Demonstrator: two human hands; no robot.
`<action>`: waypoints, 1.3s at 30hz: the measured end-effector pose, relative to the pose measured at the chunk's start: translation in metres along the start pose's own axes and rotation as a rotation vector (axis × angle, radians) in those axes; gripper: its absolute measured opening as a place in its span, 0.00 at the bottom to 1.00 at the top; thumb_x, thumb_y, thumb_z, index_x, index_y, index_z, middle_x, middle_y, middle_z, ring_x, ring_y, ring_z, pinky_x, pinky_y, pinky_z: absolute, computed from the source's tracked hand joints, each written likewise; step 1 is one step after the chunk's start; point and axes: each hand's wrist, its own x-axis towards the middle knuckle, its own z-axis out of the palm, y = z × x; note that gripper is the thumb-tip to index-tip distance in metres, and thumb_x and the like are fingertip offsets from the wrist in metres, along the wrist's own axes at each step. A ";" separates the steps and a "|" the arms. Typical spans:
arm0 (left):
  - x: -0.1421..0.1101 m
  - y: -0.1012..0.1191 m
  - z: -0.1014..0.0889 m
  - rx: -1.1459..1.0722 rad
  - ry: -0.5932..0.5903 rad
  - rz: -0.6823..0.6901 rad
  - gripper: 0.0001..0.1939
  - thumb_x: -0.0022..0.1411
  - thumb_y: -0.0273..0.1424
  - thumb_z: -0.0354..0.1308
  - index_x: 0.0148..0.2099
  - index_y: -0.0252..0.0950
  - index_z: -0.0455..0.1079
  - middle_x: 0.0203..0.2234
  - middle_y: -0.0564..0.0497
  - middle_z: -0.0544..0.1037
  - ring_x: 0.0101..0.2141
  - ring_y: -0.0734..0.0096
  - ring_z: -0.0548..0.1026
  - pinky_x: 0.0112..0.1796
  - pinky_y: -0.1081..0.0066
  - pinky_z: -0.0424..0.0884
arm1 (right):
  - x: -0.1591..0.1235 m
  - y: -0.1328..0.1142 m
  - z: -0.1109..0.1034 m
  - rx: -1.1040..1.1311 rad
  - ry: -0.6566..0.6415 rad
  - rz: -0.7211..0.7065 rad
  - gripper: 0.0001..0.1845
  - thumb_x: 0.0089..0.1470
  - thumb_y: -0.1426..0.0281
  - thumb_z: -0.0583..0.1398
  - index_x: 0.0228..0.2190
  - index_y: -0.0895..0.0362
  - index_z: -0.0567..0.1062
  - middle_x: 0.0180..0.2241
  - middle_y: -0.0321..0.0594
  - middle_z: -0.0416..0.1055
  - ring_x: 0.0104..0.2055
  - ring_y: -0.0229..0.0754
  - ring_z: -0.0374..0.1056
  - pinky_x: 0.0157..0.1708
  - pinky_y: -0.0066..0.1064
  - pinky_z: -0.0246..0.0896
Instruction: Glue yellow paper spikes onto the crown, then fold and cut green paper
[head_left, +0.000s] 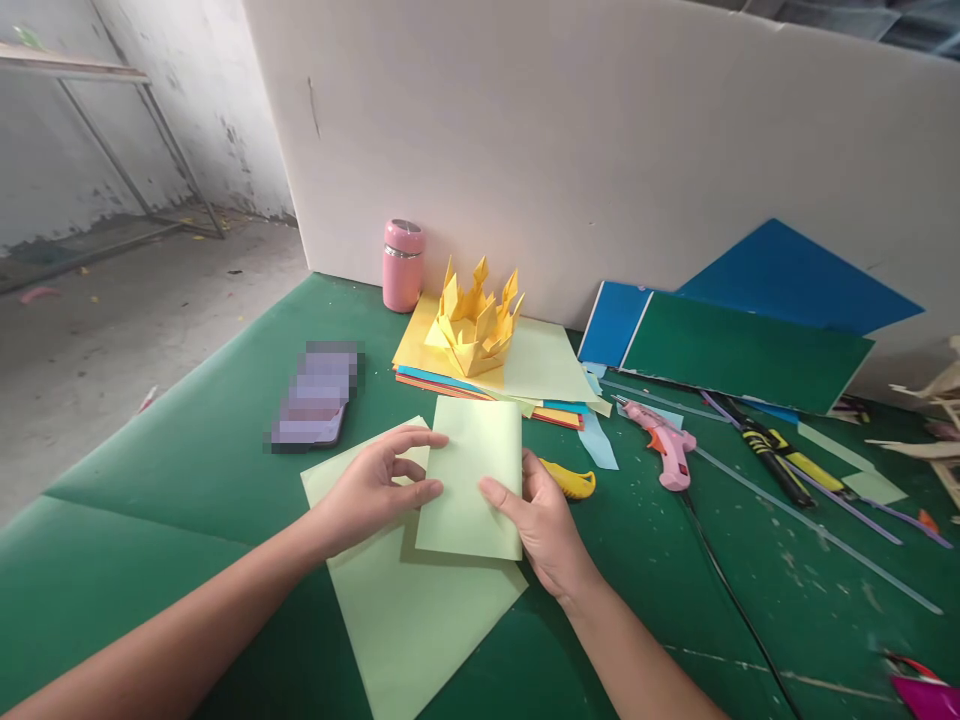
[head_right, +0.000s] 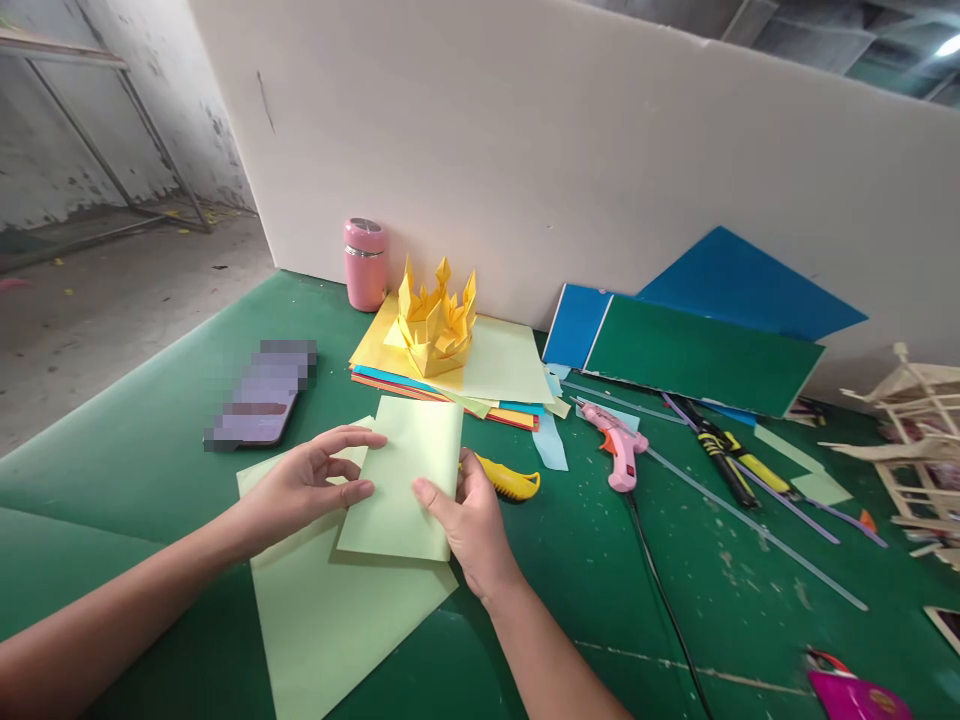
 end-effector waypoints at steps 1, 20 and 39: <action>0.000 0.000 -0.001 0.003 -0.021 0.003 0.20 0.47 0.37 0.62 0.45 0.40 0.72 0.53 0.44 0.67 0.28 0.75 0.73 0.35 0.63 0.75 | 0.000 0.000 0.000 0.001 0.002 0.005 0.25 0.42 0.63 0.69 0.41 0.52 0.66 0.39 0.37 0.77 0.40 0.46 0.73 0.39 0.37 0.70; 0.000 -0.005 -0.032 0.532 -0.120 -0.051 0.21 0.48 0.33 0.56 0.47 0.39 0.70 0.49 0.45 0.70 0.28 0.70 0.75 0.27 0.69 0.73 | -0.004 0.015 0.009 -0.673 0.038 -0.294 0.38 0.42 0.68 0.65 0.54 0.50 0.58 0.43 0.40 0.66 0.27 0.37 0.61 0.29 0.33 0.64; -0.007 -0.006 -0.028 0.788 -0.065 0.064 0.21 0.53 0.30 0.48 0.49 0.35 0.68 0.47 0.43 0.70 0.26 0.70 0.74 0.29 0.70 0.70 | -0.006 -0.010 0.003 -1.040 -0.170 -0.219 0.19 0.43 0.73 0.66 0.36 0.51 0.64 0.34 0.32 0.62 0.34 0.40 0.60 0.33 0.30 0.60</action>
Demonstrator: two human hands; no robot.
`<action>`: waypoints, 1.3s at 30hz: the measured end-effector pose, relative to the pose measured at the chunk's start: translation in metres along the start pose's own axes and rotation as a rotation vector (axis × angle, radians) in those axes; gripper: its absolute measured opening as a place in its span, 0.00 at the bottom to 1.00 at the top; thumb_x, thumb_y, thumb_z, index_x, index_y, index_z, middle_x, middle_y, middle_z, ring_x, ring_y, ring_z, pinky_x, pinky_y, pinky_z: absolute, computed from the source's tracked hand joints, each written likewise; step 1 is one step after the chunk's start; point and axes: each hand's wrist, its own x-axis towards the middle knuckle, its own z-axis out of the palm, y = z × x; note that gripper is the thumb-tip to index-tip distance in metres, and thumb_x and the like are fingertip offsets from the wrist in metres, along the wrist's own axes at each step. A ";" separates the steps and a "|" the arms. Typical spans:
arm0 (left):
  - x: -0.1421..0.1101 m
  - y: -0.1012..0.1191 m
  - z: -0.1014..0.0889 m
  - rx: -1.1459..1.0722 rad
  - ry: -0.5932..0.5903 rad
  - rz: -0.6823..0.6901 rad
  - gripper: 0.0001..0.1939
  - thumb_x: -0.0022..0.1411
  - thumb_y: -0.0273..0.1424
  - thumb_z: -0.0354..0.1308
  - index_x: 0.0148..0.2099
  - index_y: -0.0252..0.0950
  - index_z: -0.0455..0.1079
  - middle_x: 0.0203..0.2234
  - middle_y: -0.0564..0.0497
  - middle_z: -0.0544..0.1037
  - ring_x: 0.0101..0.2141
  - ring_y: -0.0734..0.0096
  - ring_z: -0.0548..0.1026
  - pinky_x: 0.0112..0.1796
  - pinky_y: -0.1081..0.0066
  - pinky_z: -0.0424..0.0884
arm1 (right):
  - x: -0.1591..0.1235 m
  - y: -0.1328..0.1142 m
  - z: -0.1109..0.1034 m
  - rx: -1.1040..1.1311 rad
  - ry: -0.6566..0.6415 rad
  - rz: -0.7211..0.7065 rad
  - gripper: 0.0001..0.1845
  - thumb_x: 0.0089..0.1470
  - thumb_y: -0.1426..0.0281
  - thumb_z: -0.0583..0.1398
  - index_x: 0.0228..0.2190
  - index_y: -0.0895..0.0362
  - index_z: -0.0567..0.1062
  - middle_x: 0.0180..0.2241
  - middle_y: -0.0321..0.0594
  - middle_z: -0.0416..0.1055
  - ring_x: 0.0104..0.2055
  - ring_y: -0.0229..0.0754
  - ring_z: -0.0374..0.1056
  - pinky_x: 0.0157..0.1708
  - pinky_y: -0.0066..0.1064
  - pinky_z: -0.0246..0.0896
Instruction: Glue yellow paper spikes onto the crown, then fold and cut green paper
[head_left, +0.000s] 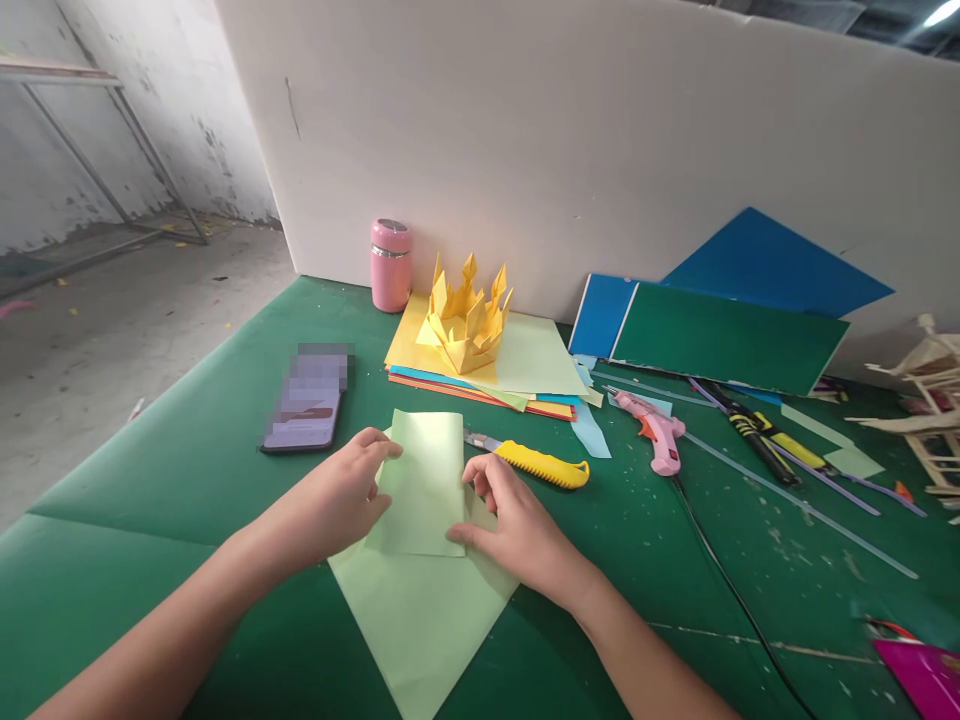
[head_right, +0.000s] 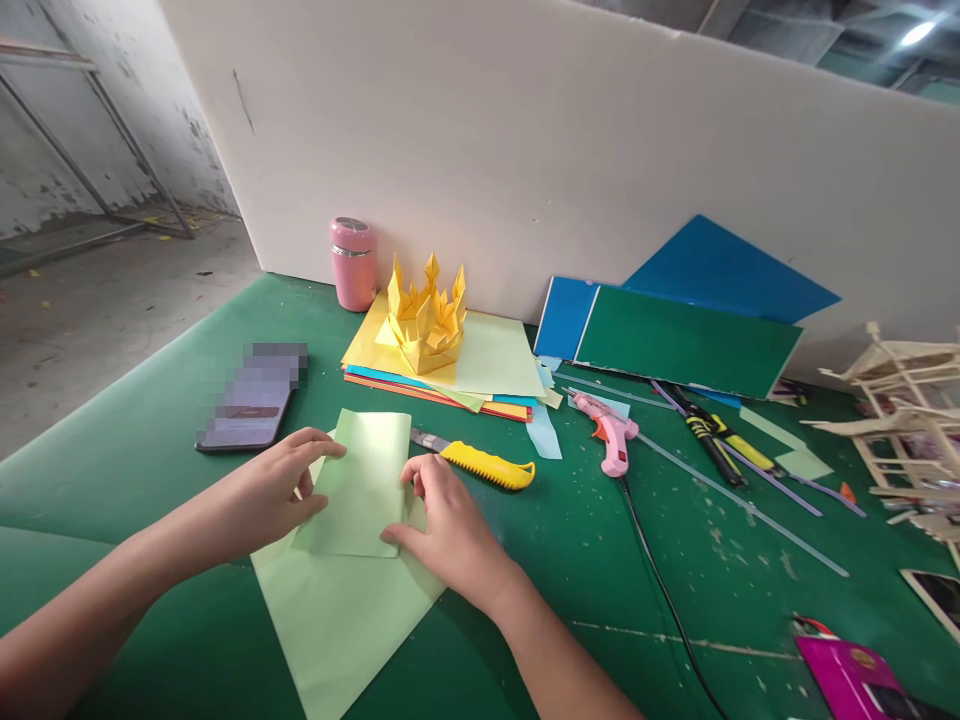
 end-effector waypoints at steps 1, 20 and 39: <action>0.000 0.000 0.000 0.002 0.003 0.004 0.21 0.53 0.30 0.48 0.49 0.35 0.68 0.47 0.43 0.70 0.26 0.70 0.74 0.29 0.70 0.70 | 0.000 -0.001 -0.002 -0.002 -0.020 0.002 0.19 0.43 0.74 0.66 0.35 0.51 0.64 0.35 0.32 0.62 0.34 0.40 0.60 0.33 0.30 0.60; -0.002 0.000 0.003 -0.006 0.054 0.052 0.21 0.51 0.28 0.47 0.48 0.35 0.69 0.45 0.43 0.71 0.23 0.71 0.72 0.28 0.69 0.70 | 0.001 -0.003 0.013 -0.029 0.140 0.034 0.20 0.40 0.63 0.68 0.27 0.52 0.61 0.29 0.32 0.62 0.31 0.41 0.61 0.28 0.30 0.58; -0.004 0.000 0.006 0.098 0.051 0.086 0.21 0.54 0.25 0.47 0.50 0.31 0.67 0.46 0.38 0.70 0.31 0.62 0.76 0.33 0.65 0.74 | -0.003 -0.004 0.020 -0.358 0.161 -0.386 0.18 0.59 0.77 0.48 0.40 0.60 0.76 0.43 0.50 0.75 0.43 0.51 0.68 0.41 0.42 0.68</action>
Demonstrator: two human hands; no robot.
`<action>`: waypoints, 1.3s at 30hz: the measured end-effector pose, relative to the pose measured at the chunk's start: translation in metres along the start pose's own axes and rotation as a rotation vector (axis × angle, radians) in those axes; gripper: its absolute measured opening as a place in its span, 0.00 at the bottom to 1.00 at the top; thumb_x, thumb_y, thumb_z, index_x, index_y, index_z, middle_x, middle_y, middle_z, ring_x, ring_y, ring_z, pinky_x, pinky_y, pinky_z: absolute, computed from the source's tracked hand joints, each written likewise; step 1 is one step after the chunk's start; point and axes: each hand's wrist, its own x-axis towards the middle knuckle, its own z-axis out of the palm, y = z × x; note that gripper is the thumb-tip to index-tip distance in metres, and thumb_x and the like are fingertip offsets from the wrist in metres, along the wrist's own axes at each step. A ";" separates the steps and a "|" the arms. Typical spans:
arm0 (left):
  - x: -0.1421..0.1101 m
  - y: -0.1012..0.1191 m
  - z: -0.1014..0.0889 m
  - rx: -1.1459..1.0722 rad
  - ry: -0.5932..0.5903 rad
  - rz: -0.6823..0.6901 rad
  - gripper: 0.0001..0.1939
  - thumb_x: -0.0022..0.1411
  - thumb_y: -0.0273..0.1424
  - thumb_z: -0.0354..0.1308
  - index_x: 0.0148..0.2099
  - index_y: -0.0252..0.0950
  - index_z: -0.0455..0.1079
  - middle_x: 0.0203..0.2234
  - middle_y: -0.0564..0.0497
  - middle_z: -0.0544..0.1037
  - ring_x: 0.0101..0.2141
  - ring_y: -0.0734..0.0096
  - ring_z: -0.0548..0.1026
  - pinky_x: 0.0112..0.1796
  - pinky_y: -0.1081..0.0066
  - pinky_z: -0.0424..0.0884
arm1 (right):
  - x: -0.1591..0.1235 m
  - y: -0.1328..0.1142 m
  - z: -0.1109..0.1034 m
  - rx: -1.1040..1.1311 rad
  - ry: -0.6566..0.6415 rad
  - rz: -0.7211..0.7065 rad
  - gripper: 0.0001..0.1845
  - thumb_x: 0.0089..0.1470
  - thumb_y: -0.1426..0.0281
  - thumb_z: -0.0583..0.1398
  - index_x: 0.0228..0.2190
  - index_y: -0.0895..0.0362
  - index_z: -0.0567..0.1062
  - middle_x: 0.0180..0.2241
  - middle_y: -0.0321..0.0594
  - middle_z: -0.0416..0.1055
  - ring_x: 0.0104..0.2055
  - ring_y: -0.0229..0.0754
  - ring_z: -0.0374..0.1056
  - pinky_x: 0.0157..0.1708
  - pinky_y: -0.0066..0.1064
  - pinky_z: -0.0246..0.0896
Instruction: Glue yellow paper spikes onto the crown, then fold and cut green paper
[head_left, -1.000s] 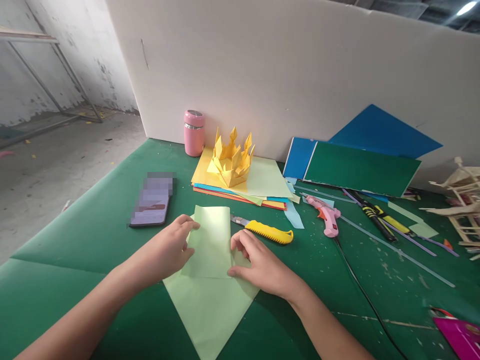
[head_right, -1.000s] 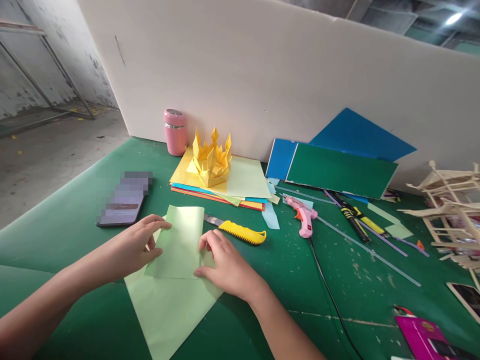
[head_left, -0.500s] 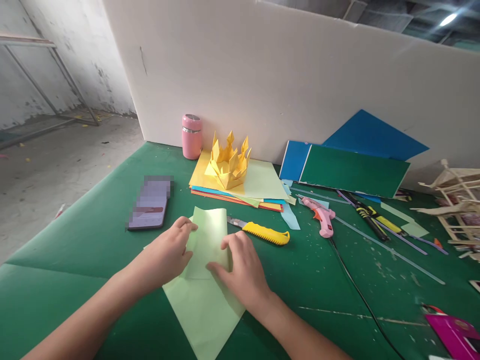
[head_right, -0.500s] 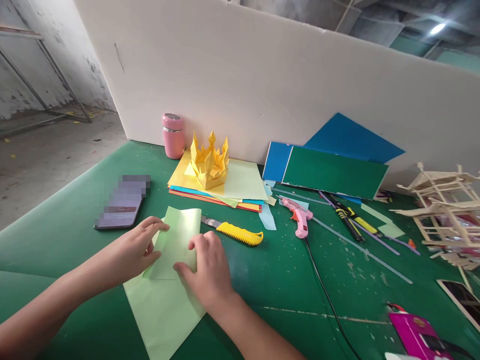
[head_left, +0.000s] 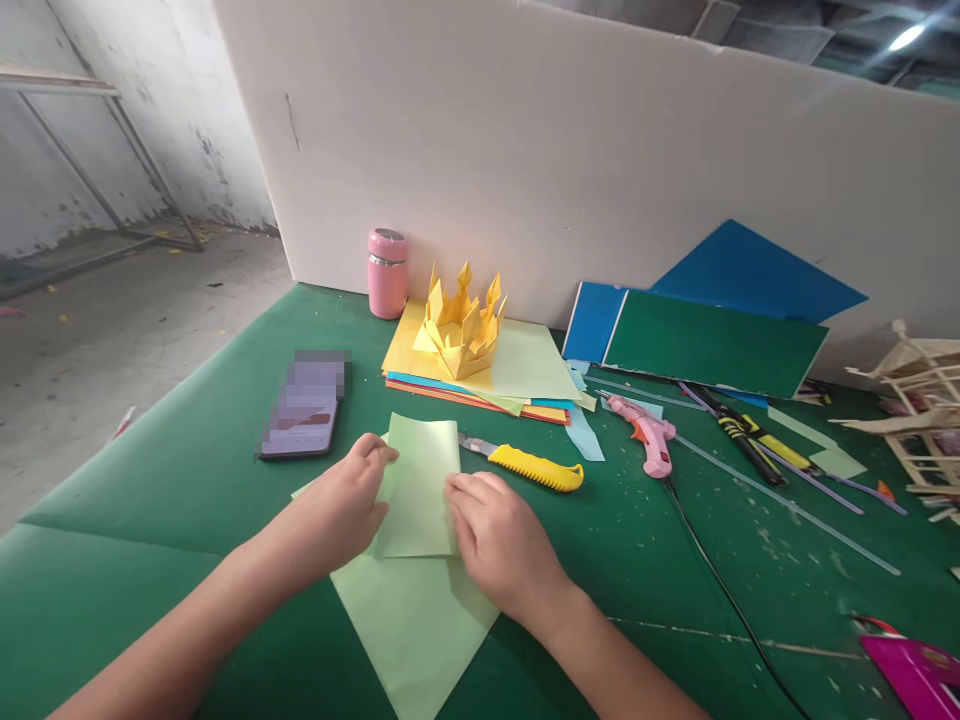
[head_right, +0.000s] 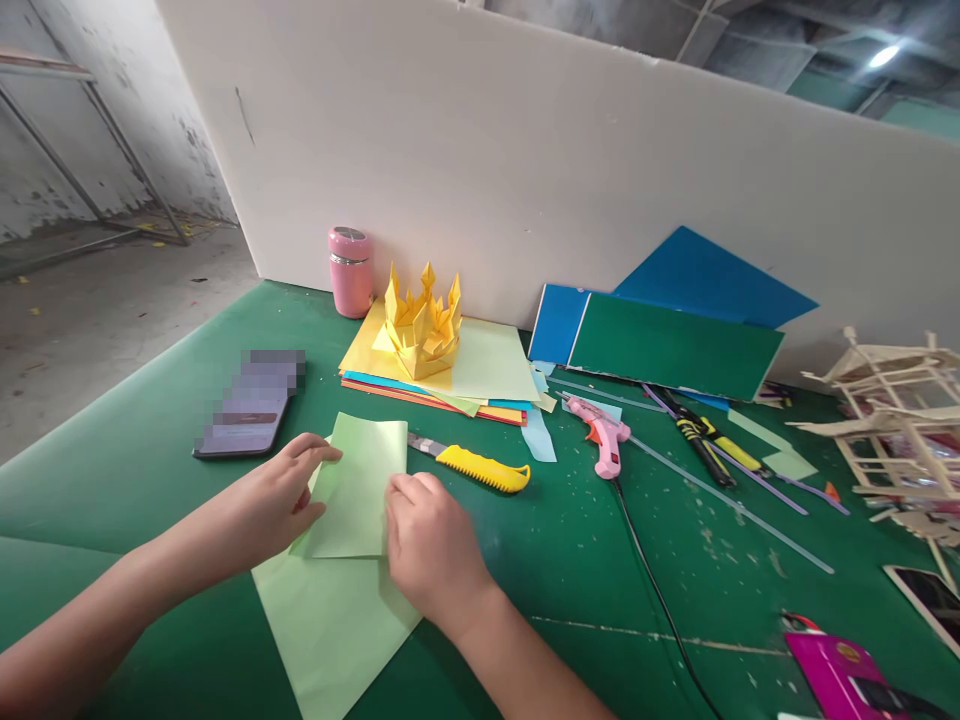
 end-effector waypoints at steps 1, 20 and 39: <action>0.000 0.000 0.000 0.009 -0.007 -0.007 0.21 0.54 0.26 0.46 0.50 0.31 0.67 0.47 0.38 0.70 0.30 0.63 0.76 0.33 0.66 0.73 | 0.000 0.003 -0.002 -0.006 0.008 0.010 0.18 0.59 0.77 0.48 0.39 0.60 0.77 0.43 0.50 0.75 0.42 0.51 0.69 0.41 0.42 0.68; 0.001 0.000 0.001 0.067 -0.048 -0.039 0.24 0.55 0.27 0.44 0.53 0.27 0.66 0.49 0.37 0.68 0.28 0.65 0.75 0.31 0.65 0.73 | 0.008 0.022 0.002 0.005 0.171 -0.017 0.11 0.55 0.77 0.60 0.22 0.57 0.75 0.30 0.40 0.77 0.34 0.43 0.70 0.36 0.34 0.66; 0.003 0.001 -0.001 0.019 -0.074 -0.109 0.26 0.54 0.32 0.45 0.54 0.30 0.65 0.50 0.39 0.67 0.30 0.63 0.75 0.31 0.64 0.72 | 0.001 0.024 -0.033 0.200 -0.298 0.138 0.23 0.44 0.62 0.69 0.42 0.54 0.72 0.53 0.44 0.67 0.57 0.49 0.61 0.55 0.42 0.59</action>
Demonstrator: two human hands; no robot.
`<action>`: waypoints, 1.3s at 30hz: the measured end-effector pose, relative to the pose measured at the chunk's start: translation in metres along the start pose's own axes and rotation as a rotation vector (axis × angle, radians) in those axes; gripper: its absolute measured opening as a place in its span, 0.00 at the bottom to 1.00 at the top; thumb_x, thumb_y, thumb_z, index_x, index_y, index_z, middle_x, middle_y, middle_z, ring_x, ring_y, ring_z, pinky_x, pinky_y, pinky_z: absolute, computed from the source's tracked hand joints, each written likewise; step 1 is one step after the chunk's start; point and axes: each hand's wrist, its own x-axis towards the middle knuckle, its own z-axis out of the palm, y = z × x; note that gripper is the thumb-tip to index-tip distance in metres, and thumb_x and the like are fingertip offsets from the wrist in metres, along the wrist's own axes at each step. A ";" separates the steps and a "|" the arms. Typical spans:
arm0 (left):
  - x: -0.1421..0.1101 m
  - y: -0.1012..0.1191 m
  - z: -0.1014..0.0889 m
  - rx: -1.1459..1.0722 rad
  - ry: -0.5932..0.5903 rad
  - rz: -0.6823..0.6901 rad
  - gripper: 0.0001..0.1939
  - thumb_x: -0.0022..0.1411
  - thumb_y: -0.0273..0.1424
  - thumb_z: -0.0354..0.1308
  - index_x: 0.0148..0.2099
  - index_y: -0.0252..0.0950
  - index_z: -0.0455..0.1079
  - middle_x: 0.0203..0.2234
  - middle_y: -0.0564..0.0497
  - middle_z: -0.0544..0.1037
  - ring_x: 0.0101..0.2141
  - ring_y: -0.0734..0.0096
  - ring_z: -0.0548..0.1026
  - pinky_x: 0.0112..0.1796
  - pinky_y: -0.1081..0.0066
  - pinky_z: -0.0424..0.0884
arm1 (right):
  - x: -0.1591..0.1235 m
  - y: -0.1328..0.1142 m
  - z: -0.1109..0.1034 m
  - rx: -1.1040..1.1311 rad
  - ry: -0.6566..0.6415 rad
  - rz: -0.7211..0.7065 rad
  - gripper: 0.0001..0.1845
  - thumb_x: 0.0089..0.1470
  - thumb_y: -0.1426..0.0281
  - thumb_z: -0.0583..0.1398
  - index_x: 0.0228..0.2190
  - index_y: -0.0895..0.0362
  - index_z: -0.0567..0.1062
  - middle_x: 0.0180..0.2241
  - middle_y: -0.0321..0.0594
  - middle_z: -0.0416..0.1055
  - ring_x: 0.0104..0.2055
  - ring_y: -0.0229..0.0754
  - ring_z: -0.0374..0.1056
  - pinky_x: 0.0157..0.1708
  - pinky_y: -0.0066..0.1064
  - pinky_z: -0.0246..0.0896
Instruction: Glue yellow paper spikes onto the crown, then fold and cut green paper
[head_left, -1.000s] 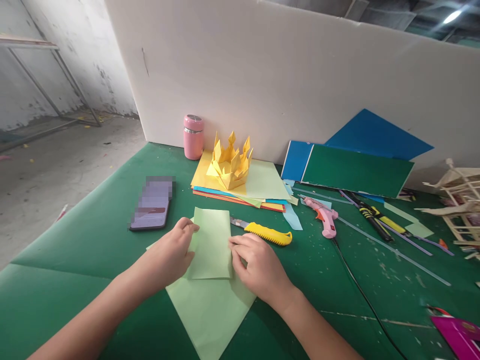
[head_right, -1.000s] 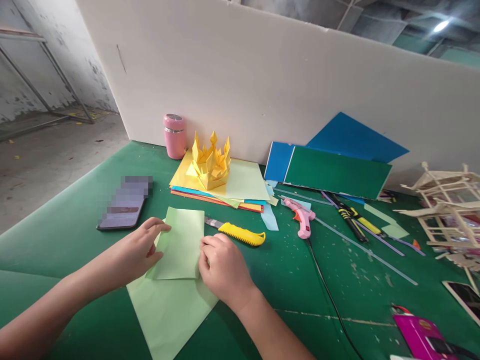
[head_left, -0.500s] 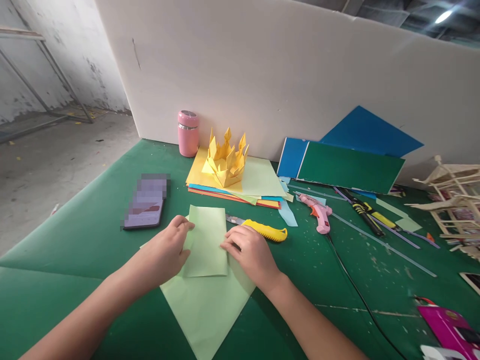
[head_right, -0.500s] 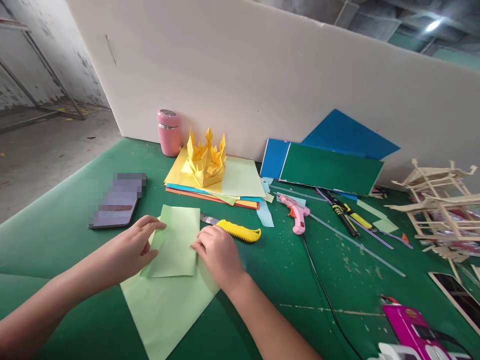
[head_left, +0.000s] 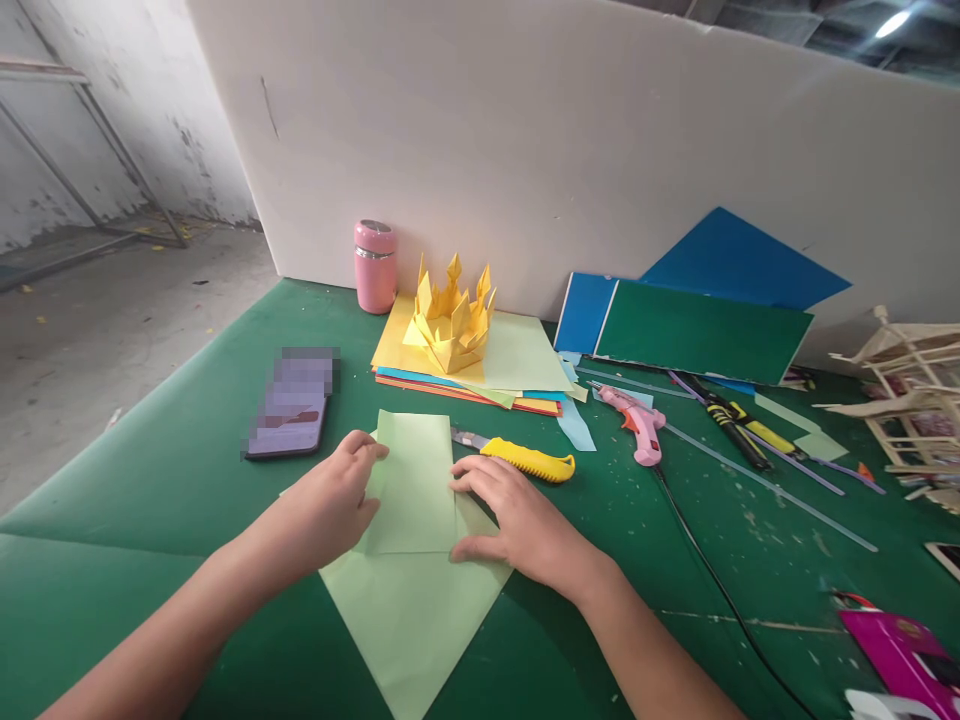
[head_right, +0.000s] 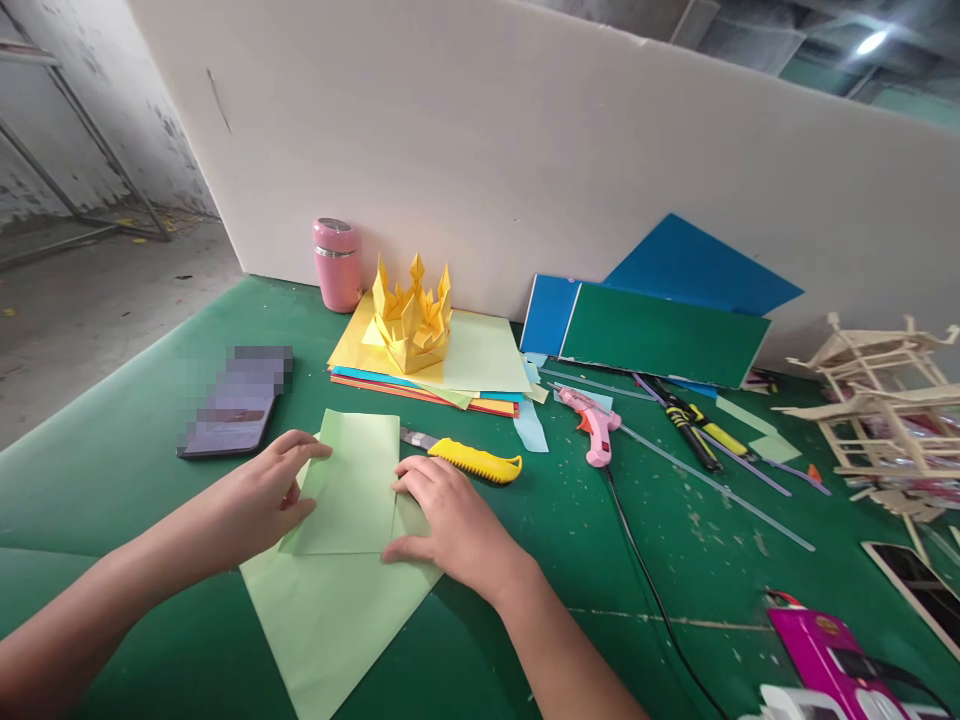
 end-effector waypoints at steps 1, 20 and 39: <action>0.000 0.000 -0.001 -0.005 -0.007 0.004 0.26 0.54 0.32 0.45 0.54 0.30 0.65 0.50 0.39 0.67 0.29 0.63 0.75 0.31 0.64 0.72 | -0.001 0.000 0.000 0.008 -0.010 0.011 0.25 0.44 0.61 0.69 0.43 0.55 0.71 0.53 0.44 0.66 0.57 0.50 0.60 0.55 0.42 0.58; -0.005 -0.018 0.010 -0.021 0.091 0.149 0.22 0.55 0.29 0.46 0.51 0.33 0.66 0.46 0.40 0.69 0.32 0.61 0.74 0.33 0.64 0.72 | 0.023 0.004 0.024 -0.346 0.302 -0.075 0.06 0.59 0.71 0.57 0.38 0.56 0.75 0.37 0.42 0.72 0.40 0.46 0.65 0.39 0.37 0.62; -0.006 -0.001 -0.005 0.041 0.009 0.081 0.22 0.53 0.27 0.46 0.50 0.30 0.68 0.46 0.37 0.70 0.29 0.62 0.74 0.30 0.65 0.72 | 0.047 0.004 -0.015 -0.390 0.087 0.034 0.33 0.50 0.54 0.63 0.55 0.51 0.66 0.53 0.44 0.65 0.54 0.52 0.58 0.51 0.47 0.55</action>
